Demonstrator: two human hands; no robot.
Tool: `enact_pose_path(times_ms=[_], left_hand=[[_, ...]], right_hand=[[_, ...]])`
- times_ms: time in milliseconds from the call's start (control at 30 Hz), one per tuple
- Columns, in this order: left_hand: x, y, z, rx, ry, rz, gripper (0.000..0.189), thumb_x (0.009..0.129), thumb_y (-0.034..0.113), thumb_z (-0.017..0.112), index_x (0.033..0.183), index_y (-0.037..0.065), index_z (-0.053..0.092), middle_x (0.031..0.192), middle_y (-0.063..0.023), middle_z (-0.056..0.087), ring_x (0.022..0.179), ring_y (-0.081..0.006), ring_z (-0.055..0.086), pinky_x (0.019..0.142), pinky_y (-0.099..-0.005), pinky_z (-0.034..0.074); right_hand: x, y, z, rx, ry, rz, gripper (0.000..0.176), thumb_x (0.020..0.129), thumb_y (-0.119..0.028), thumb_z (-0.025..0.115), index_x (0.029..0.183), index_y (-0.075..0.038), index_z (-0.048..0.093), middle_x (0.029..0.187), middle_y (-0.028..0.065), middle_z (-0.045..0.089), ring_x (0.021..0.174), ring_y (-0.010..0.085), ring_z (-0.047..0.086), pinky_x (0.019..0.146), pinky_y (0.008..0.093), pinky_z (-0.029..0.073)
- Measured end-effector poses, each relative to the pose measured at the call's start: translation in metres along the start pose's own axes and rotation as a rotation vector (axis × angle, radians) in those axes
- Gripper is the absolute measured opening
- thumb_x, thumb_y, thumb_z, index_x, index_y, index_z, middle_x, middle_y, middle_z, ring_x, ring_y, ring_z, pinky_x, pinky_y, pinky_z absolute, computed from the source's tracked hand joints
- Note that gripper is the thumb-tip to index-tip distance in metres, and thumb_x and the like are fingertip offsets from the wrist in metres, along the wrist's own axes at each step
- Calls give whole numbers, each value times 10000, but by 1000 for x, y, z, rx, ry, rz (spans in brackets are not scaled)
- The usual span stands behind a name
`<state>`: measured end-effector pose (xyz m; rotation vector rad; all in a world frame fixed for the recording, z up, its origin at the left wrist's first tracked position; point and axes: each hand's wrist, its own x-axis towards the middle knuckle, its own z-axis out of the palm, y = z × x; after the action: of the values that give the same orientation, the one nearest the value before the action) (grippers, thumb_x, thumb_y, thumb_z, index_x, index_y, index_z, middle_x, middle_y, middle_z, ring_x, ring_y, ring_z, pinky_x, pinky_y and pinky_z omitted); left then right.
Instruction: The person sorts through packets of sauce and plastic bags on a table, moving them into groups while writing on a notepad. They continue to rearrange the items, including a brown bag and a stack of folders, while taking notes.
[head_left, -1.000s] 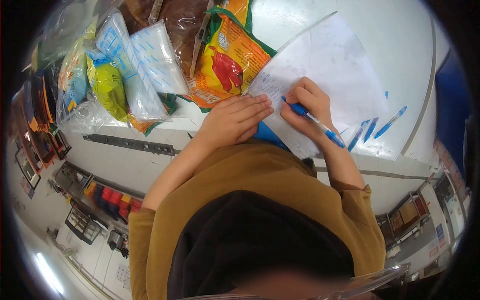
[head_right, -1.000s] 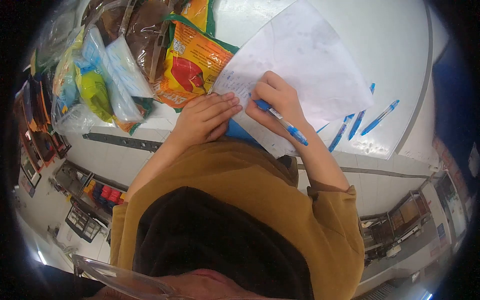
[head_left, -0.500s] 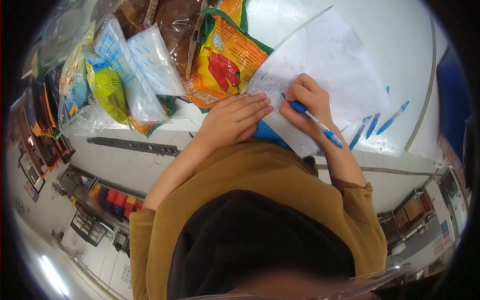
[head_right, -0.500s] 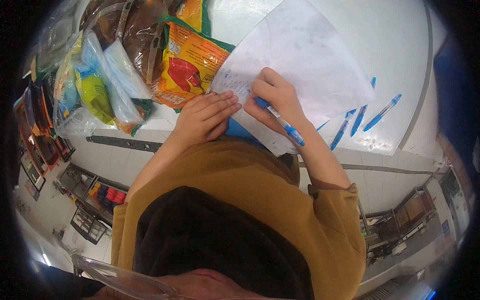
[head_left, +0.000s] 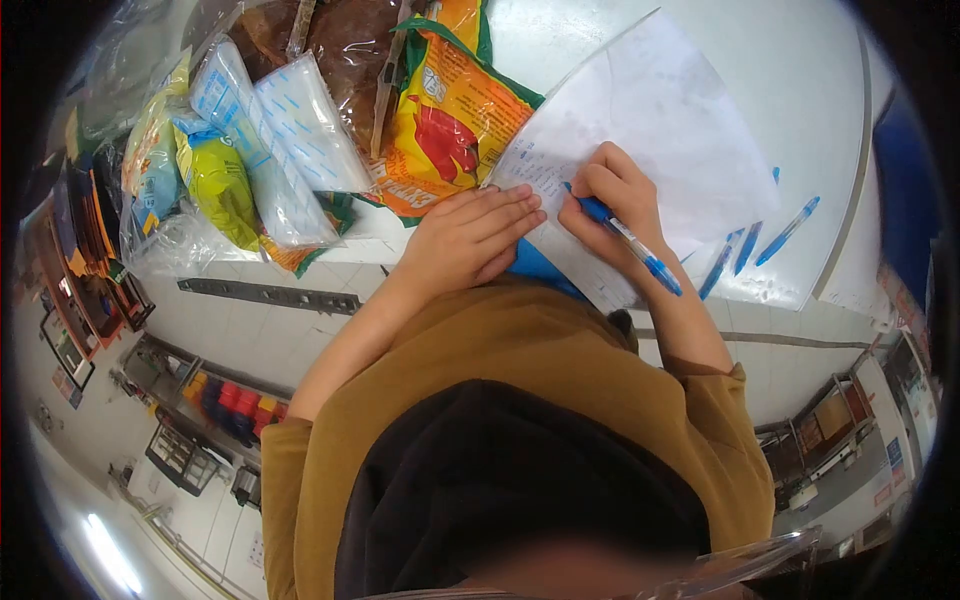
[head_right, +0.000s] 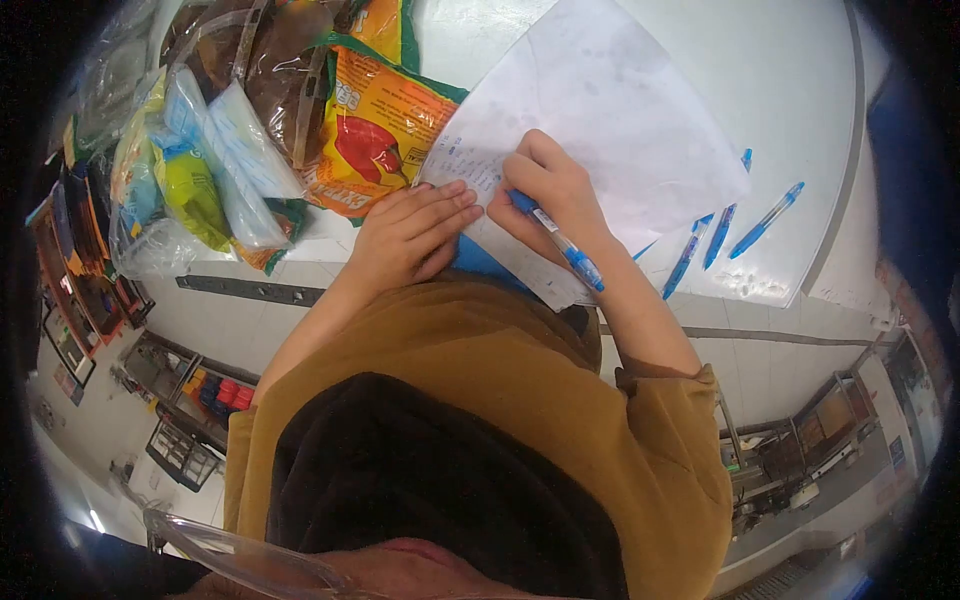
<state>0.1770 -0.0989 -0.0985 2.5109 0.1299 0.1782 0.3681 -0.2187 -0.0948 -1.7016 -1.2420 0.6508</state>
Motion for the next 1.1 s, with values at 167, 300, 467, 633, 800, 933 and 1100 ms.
enact_pose_path(times_ms=[167, 300, 467, 633, 800, 933, 1100], left_hand=[[0, 2, 0, 3, -4, -12, 496, 728, 80, 684, 1218, 142, 638, 1265, -10, 622, 1186, -170, 582, 952, -354, 466], [-1, 1, 0, -8, 0, -7, 494, 728, 78, 683, 1216, 143, 639, 1255, -10, 628, 1183, -174, 586, 950, -356, 469], [1, 1, -1, -27, -2, -15, 486, 725, 75, 684, 1206, 138, 641, 1246, -11, 633, 1179, -177, 592, 947, -357, 474], [0, 0, 0, -20, -6, -11, 483, 722, 74, 686, 1199, 132, 642, 1242, -16, 634, 1187, -180, 588, 948, -357, 473], [0, 0, 1, -17, -6, -11, 481, 722, 69, 683, 1197, 130, 642, 1241, -18, 634, 1186, -181, 587, 950, -357, 472], [0, 0, 0, -15, -5, -10, 476, 727, 66, 679, 1197, 130, 643, 1244, -18, 633, 1184, -180, 588, 951, -357, 472], [0, 0, 0, -15, -1, -9, 473, 732, 70, 677, 1200, 128, 642, 1244, -18, 633, 1185, -181, 588, 950, -356, 470]], right_hand=[[-2, 2, 2, 5, 36, -3, 184, 664, 54, 681, 719, -21, 523, 748, 83, 492, 613, 190, 500, 533, 273, 405], [-1, 0, 1, 27, 9, 6, 188, 660, 57, 677, 713, -25, 516, 748, 80, 490, 611, 191, 496, 536, 275, 404], [0, -1, 0, -8, 3, -24, 186, 659, 58, 673, 710, -24, 514, 752, 81, 505, 620, 192, 508, 545, 272, 412], [-1, 4, 0, 53, 29, 1, 182, 665, 56, 678, 714, -21, 520, 754, 86, 521, 633, 195, 532, 552, 270, 422], [-1, 1, -1, 12, 8, 12, 178, 671, 50, 685, 727, -16, 529, 756, 87, 526, 633, 191, 539, 553, 271, 426], [-1, 4, 0, 16, 22, 7, 178, 673, 44, 686, 732, -17, 530, 754, 86, 523, 626, 184, 530, 548, 266, 422], [-1, 2, 2, -18, 47, 20, 175, 673, 40, 682, 729, -21, 527, 749, 81, 513, 619, 181, 520, 548, 268, 422]])
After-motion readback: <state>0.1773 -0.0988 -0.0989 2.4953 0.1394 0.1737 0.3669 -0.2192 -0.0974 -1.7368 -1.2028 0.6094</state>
